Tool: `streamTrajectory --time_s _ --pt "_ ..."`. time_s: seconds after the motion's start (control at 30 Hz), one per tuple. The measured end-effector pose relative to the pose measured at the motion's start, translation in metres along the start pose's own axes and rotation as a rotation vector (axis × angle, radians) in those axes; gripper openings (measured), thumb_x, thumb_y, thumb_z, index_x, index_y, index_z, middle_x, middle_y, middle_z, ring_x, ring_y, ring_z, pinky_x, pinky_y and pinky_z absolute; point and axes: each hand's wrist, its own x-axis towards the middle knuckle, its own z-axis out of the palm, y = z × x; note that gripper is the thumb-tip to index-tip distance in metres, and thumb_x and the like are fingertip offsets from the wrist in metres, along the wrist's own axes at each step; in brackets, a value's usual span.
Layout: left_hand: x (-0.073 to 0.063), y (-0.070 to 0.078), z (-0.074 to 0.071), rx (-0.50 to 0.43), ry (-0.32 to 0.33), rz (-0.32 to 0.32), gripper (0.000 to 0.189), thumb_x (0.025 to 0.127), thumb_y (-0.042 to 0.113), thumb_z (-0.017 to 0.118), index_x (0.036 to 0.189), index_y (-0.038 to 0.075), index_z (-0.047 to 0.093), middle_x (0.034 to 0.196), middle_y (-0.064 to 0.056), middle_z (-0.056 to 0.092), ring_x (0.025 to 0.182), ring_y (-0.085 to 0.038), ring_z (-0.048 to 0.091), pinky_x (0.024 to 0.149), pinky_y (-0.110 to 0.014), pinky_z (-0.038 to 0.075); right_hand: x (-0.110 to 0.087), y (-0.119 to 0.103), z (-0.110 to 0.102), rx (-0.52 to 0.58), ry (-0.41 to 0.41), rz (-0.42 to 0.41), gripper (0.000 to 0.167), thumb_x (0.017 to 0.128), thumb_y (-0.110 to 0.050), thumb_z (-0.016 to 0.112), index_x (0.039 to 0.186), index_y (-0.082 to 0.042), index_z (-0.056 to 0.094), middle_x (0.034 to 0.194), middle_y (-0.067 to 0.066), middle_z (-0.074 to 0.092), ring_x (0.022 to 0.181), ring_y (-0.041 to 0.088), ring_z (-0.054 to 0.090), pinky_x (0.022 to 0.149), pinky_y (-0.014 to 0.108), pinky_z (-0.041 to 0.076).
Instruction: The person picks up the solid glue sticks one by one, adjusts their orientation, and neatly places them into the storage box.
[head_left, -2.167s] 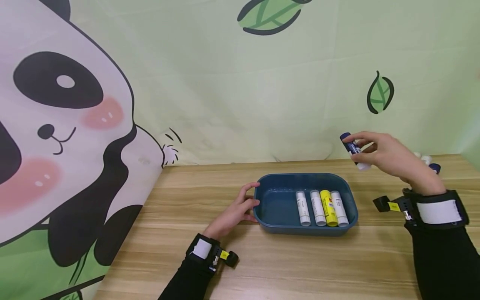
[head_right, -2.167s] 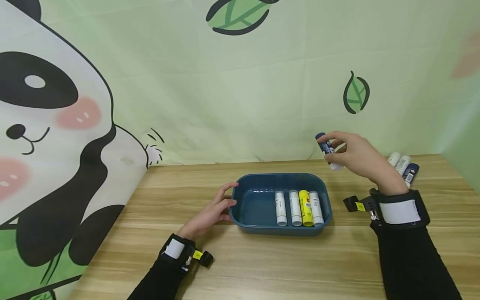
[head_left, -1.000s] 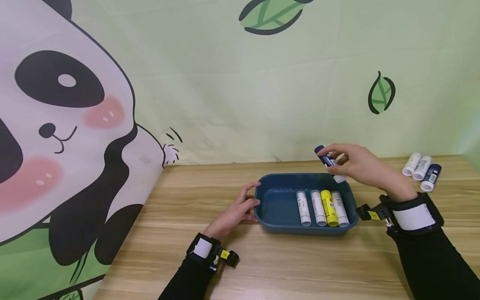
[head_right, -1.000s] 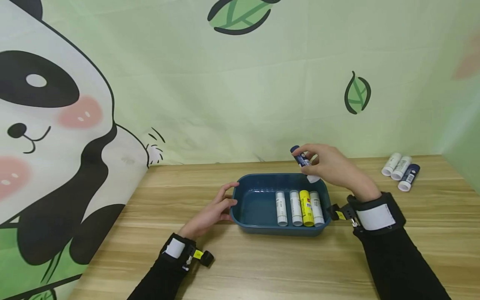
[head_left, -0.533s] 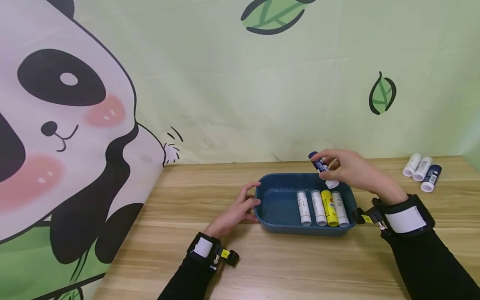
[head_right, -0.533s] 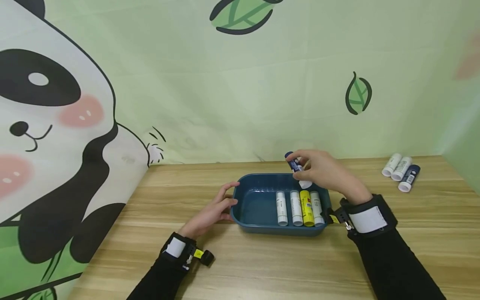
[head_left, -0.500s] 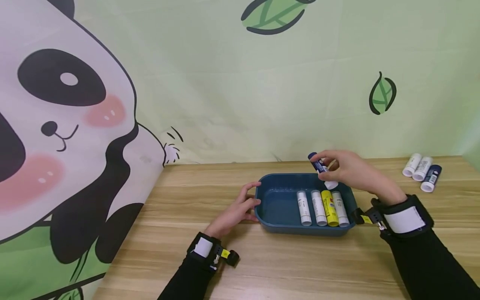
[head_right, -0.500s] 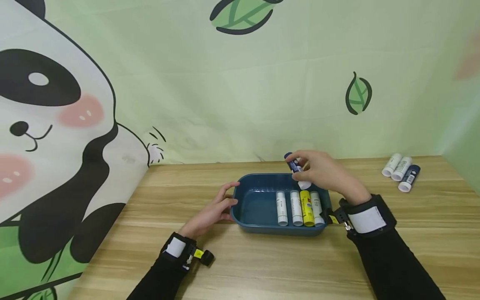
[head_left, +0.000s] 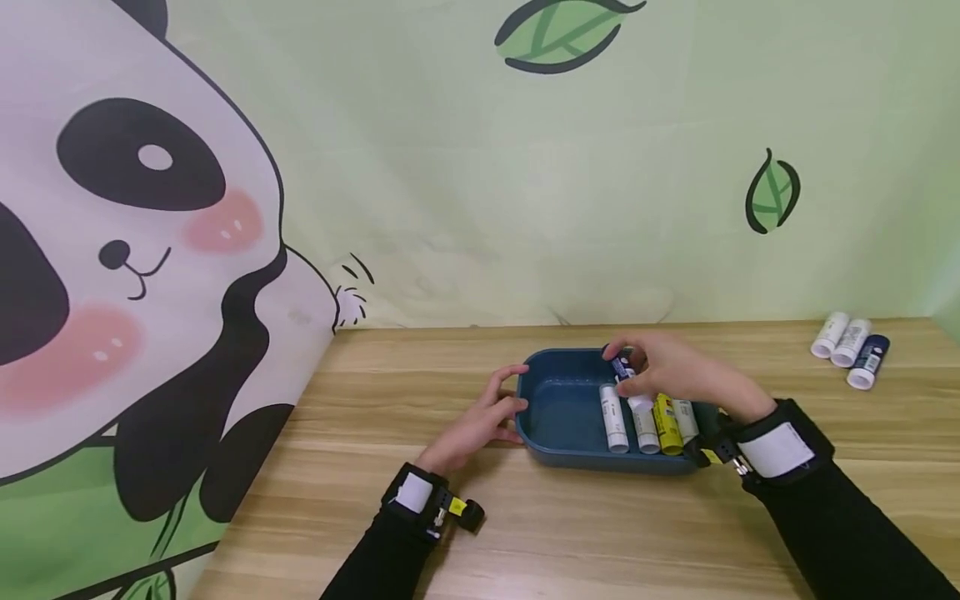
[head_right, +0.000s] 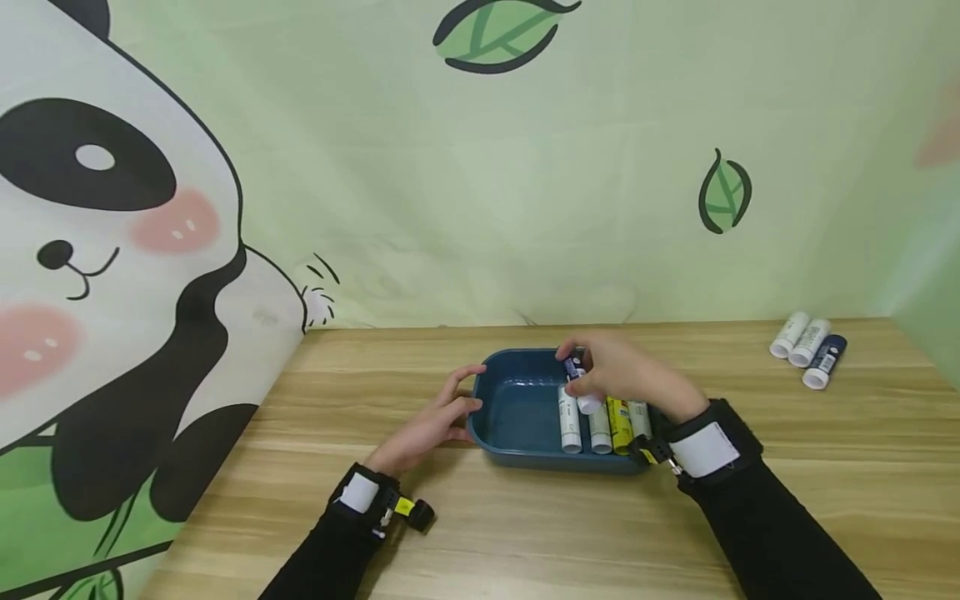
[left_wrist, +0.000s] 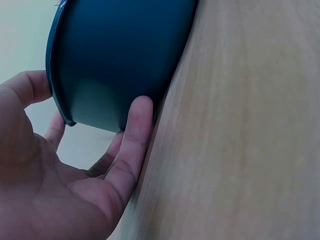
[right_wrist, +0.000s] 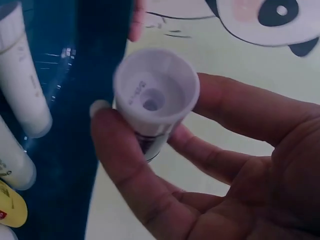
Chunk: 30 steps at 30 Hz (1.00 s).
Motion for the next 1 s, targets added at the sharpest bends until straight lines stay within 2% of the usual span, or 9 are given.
streamTrajectory --time_s 0.23,0.37,0.47,0.57,0.7,0.77,0.87,0.93,1.0 --pt "-0.001 0.0 -0.002 -0.001 0.015 -0.001 0.059 0.106 0.024 0.051 0.159 0.029 0.026 0.146 -0.025 0.041 0.11 -0.029 0.062 0.089 -0.04 0.06 0.019 -0.011 0.006 -0.123 -0.104 0.046 0.047 0.091 -0.009 0.077 0.131 0.006 0.057 0.077 0.007 0.058 0.058 0.018 0.059 0.059 0.036 0.055" --pt "-0.002 -0.001 -0.004 0.003 0.018 -0.005 0.059 0.106 0.023 0.05 0.16 0.029 0.026 0.147 -0.025 0.041 0.109 -0.03 0.063 0.09 -0.04 0.06 0.031 -0.021 0.013 -0.174 -0.174 0.098 0.049 0.09 -0.008 0.078 0.132 0.007 0.056 0.088 0.009 0.064 0.057 0.017 0.062 0.064 0.039 0.06" --pt "-0.003 -0.001 -0.004 0.004 0.017 -0.005 0.058 0.107 0.023 0.05 0.16 0.029 0.026 0.148 -0.025 0.041 0.109 -0.03 0.064 0.091 -0.041 0.06 0.04 -0.027 0.019 -0.2 -0.225 0.147 0.048 0.091 -0.008 0.078 0.132 0.006 0.056 0.097 0.01 0.064 0.058 0.021 0.066 0.066 0.038 0.061" --pt "-0.003 -0.001 -0.003 0.004 0.016 -0.002 0.059 0.107 0.023 0.05 0.16 0.029 0.026 0.147 -0.026 0.041 0.109 -0.03 0.063 0.09 -0.041 0.06 0.047 -0.031 0.025 -0.241 -0.255 0.19 0.044 0.091 -0.008 0.078 0.128 0.003 0.057 0.095 0.01 0.064 0.056 0.024 0.066 0.061 0.035 0.06" --pt "-0.002 -0.001 -0.001 -0.004 0.011 0.003 0.059 0.106 0.023 0.05 0.16 0.028 0.026 0.148 -0.026 0.04 0.11 -0.029 0.063 0.089 -0.04 0.06 0.052 -0.035 0.035 -0.338 -0.238 0.215 0.039 0.089 -0.011 0.079 0.122 0.0 0.06 0.094 0.009 0.064 0.06 0.024 0.064 0.052 0.033 0.056" --pt "-0.002 -0.001 -0.001 -0.008 0.007 0.006 0.058 0.107 0.022 0.05 0.16 0.028 0.026 0.148 -0.026 0.041 0.111 -0.029 0.063 0.089 -0.04 0.06 0.053 -0.038 0.039 -0.388 -0.232 0.22 0.04 0.089 -0.013 0.08 0.122 0.0 0.061 0.1 0.011 0.066 0.07 0.023 0.065 0.057 0.035 0.057" --pt "-0.002 -0.001 0.0 -0.009 0.0 0.007 0.058 0.107 0.021 0.049 0.16 0.029 0.026 0.147 -0.025 0.042 0.111 -0.028 0.064 0.089 -0.041 0.06 0.055 -0.04 0.045 -0.454 -0.243 0.223 0.042 0.089 -0.014 0.08 0.123 0.001 0.062 0.108 0.013 0.068 0.086 0.022 0.065 0.074 0.04 0.06" --pt "-0.001 -0.001 0.001 -0.007 -0.003 0.01 0.058 0.107 0.021 0.048 0.16 0.029 0.026 0.145 -0.025 0.043 0.109 -0.027 0.064 0.089 -0.04 0.06 0.056 -0.041 0.046 -0.495 -0.258 0.222 0.041 0.089 -0.014 0.079 0.122 0.001 0.062 0.108 0.012 0.068 0.089 0.021 0.064 0.082 0.039 0.059" --pt "-0.001 0.0 0.001 -0.005 -0.004 0.01 0.058 0.107 0.022 0.048 0.16 0.03 0.026 0.144 -0.024 0.043 0.108 -0.026 0.064 0.089 -0.04 0.06 0.056 -0.041 0.048 -0.527 -0.265 0.224 0.041 0.089 -0.015 0.079 0.122 0.001 0.061 0.105 0.011 0.068 0.089 0.02 0.064 0.084 0.039 0.058"
